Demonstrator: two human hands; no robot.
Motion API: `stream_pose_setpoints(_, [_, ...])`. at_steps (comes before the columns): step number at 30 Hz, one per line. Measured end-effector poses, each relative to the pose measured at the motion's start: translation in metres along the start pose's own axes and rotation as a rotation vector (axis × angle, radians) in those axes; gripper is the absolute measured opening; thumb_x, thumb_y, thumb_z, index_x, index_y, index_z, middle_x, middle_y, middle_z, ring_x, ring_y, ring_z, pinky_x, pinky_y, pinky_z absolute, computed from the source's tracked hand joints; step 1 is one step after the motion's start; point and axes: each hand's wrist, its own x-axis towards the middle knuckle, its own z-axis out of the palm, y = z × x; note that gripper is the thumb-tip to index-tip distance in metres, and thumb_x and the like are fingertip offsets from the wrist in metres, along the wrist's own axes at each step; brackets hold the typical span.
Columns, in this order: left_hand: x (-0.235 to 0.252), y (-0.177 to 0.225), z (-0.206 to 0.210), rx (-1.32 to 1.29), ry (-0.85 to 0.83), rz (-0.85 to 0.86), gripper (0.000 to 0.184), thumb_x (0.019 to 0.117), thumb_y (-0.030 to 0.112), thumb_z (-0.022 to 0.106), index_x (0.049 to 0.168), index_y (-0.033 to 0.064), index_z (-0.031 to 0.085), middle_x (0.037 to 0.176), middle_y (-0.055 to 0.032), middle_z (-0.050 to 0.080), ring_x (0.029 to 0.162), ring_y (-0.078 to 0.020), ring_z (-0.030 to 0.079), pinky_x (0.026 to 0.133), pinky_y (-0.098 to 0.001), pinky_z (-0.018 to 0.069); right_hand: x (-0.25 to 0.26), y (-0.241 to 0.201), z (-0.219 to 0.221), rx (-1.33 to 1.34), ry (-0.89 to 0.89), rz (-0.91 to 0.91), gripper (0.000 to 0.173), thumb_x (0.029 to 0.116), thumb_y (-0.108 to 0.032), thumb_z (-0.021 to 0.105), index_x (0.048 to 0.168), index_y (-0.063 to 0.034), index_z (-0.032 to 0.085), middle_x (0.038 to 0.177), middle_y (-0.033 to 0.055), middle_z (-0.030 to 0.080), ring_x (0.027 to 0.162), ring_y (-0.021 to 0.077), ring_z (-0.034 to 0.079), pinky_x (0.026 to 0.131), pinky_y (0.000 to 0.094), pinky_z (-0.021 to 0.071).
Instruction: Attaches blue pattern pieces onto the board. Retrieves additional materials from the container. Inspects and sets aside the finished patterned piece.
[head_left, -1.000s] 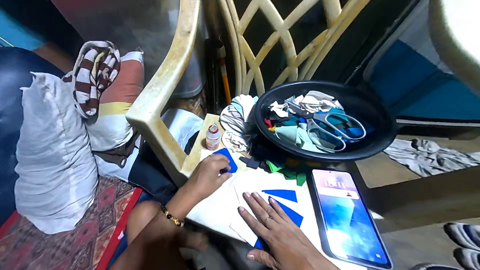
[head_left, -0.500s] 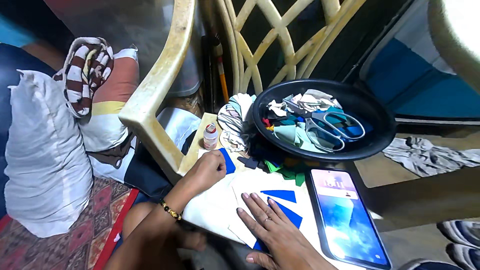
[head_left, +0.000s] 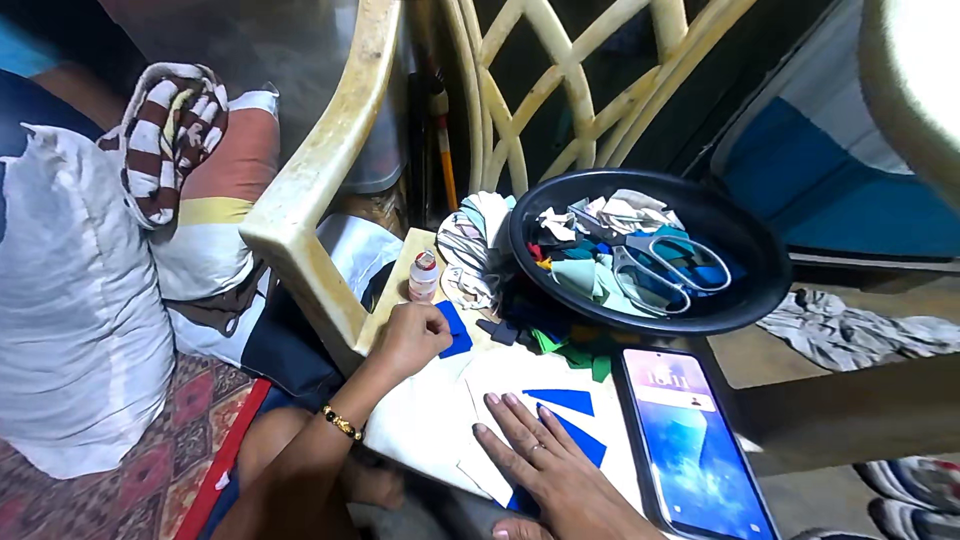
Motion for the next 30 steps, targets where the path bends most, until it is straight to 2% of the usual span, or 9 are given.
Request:
stream_pose_setpoints(4, [-0.005,-0.003,-0.006,-0.158,0.138,-0.06,0.012,0.0941,0.005,0.064,0.096,-0.0026,0.072,0.104,-0.0109,0.071,0.093,-0.0115,0.065,0.086,-0.0295,0.0529,0.004,0.001,-0.009,0.095,0.051,0.008,0.087,0.0943,-0.071,0.046,0.153,-0.0072,0.049,0.161,0.0188,0.039,0.151,0.0421,0.033,0.117,0.069,0.026])
stream_pose_setpoints(7, [-0.009,-0.006,-0.006,-0.206,0.288,-0.02,0.009,0.0934,0.004,0.065,0.092,-0.0021,0.072,0.095,-0.0079,0.071,0.083,-0.0057,0.062,0.077,-0.0234,0.0509,0.01,0.002,-0.011,0.105,0.165,0.005,0.085,0.0982,-0.068,0.042,0.152,-0.0026,0.049,0.16,0.0178,0.042,0.15,0.0408,0.035,0.118,0.0656,0.0273])
stream_pose_setpoints(13, [-0.008,-0.013,-0.006,-0.219,0.227,-0.012,0.011,0.0948,0.003,0.063,0.097,-0.0035,0.072,0.106,-0.0112,0.071,0.088,-0.0072,0.064,0.08,-0.0245,0.0519,0.047,0.007,0.0,0.039,0.308,-0.023,0.068,0.1042,-0.054,0.041,0.146,-0.0023,0.056,0.156,0.0148,0.049,0.147,0.0364,0.041,0.117,0.0596,0.0338])
stream_pose_setpoints(16, [-0.004,-0.019,-0.007,-0.282,0.245,-0.046,0.01,0.0949,0.003,0.063,0.097,-0.0037,0.071,0.105,-0.0122,0.071,0.088,-0.0104,0.066,0.082,-0.0282,0.0555,0.075,0.007,-0.002,0.007,0.237,0.0,0.07,0.1027,-0.053,0.044,0.143,0.0026,0.056,0.155,0.0192,0.048,0.147,0.0398,0.041,0.117,0.0624,0.0324])
stream_pose_setpoints(19, [-0.004,-0.024,-0.007,-0.418,0.341,-0.037,0.008,0.0941,0.002,0.064,0.094,-0.0033,0.07,0.099,-0.0109,0.071,0.086,-0.0119,0.069,0.08,-0.03,0.0585,0.09,0.005,-0.013,0.036,0.009,0.111,0.071,0.1033,-0.052,0.049,0.147,0.0047,0.051,0.16,0.0198,0.041,0.151,0.0361,0.035,0.124,0.0576,0.0207])
stream_pose_setpoints(22, [-0.017,-0.018,-0.011,-0.701,0.452,0.028,0.009,0.0936,-0.003,0.057,0.089,-0.0033,0.064,0.098,-0.0098,0.071,0.083,-0.0111,0.069,0.076,-0.0272,0.0593,0.094,0.005,-0.013,0.022,0.016,0.123,0.07,0.1022,-0.05,0.052,0.142,0.0068,0.055,0.155,0.022,0.047,0.147,0.0371,0.042,0.123,0.0581,0.0232])
stream_pose_setpoints(26, [-0.044,0.0,-0.014,-1.059,0.434,0.02,0.019,0.0967,-0.006,0.044,0.086,0.002,0.058,0.087,-0.0045,0.068,0.077,-0.0104,0.069,0.074,-0.0268,0.0604,0.097,0.005,-0.012,0.002,0.054,0.098,0.067,0.1012,-0.05,0.053,0.137,0.0066,0.06,0.151,0.0234,0.051,0.144,0.0423,0.043,0.119,0.0652,0.0244])
stream_pose_setpoints(28, [-0.054,0.003,-0.01,-1.136,0.41,0.023,0.022,0.0959,-0.005,0.042,0.085,0.0045,0.058,0.083,-0.003,0.068,0.075,-0.0104,0.069,0.073,-0.0275,0.0606,0.094,0.007,-0.01,0.033,0.182,0.04,0.058,0.1,-0.042,0.057,0.131,0.0058,0.065,0.143,0.0247,0.058,0.139,0.0459,0.049,0.114,0.0668,0.0329])
stream_pose_setpoints(30, [-0.064,0.006,-0.006,-1.122,0.4,0.055,0.021,0.094,-0.005,0.042,0.085,0.0063,0.058,0.086,-0.0016,0.068,0.077,-0.0084,0.068,0.072,-0.0259,0.06,0.09,0.002,-0.008,0.173,0.433,-0.027,0.041,0.097,-0.03,0.061,0.12,0.0021,0.071,0.129,0.0213,0.066,0.123,0.0371,0.062,0.104,0.0516,0.0492])
